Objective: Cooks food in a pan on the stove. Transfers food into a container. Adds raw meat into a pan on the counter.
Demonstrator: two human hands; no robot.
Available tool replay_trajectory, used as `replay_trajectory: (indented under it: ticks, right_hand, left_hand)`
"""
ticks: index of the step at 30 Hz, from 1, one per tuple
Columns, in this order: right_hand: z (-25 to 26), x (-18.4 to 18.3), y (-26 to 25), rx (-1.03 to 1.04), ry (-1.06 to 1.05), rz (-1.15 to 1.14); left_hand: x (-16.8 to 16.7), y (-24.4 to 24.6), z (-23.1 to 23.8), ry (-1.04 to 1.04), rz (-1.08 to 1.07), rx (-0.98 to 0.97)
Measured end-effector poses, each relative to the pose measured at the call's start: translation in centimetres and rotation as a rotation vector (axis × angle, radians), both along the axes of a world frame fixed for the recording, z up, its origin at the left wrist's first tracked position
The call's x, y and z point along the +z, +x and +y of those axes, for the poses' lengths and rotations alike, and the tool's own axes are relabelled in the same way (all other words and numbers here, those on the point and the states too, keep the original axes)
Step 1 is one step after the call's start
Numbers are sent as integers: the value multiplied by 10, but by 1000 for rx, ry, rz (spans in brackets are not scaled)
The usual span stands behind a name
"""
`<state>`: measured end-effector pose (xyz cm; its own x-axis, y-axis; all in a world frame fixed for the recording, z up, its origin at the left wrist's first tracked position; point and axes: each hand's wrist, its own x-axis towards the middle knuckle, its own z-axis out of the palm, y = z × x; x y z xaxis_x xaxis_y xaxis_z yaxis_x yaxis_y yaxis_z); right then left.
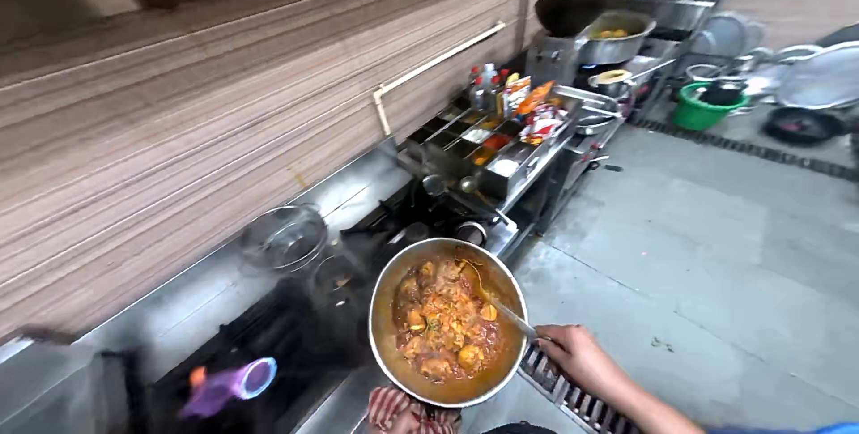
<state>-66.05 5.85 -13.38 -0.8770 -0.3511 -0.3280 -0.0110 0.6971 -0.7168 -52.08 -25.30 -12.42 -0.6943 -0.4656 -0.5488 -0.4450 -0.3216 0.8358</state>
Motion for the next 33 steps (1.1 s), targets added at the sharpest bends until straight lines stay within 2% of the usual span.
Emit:
replay_trajectory:
  ticks: [3,5,10,15,19,22,26,28,31,33]
  right_hand:
    - [69,-11,-28,-41,-133,-50]
    - [112,-8,-42,-25,-119,56]
    - [220,11,-45,-13,84,397]
    - [335,16,-38,-53,405,696]
    - [428,21,-50,-137,560,763]
    - [482,18,-83,-430,651,651]
    - [548,25,-137,-777,652,248]
    - [583,31,-148,-889,485,39]
    - [623,33,-145,-1041,96,-202]
    - [649,21,-130,-1139,-186,-301]
  left_hand:
    - [1,-46,61,-21,34,-151]
    - [-2,-79,99,6,38,-214]
    - [2,-170,187,90,-30,-367]
    - [-5,-268,284,162,-78,-519]
    - [-20,-351,372,183,-83,-622]
    - [-23,-416,447,145,-72,-723]
    - [-16,-490,548,60,-17,-863]
    - [-7,-519,603,30,-5,-932]
    - [-2,-550,688,18,13,-1041]
    - [-7,-560,747,31,37,-1130]
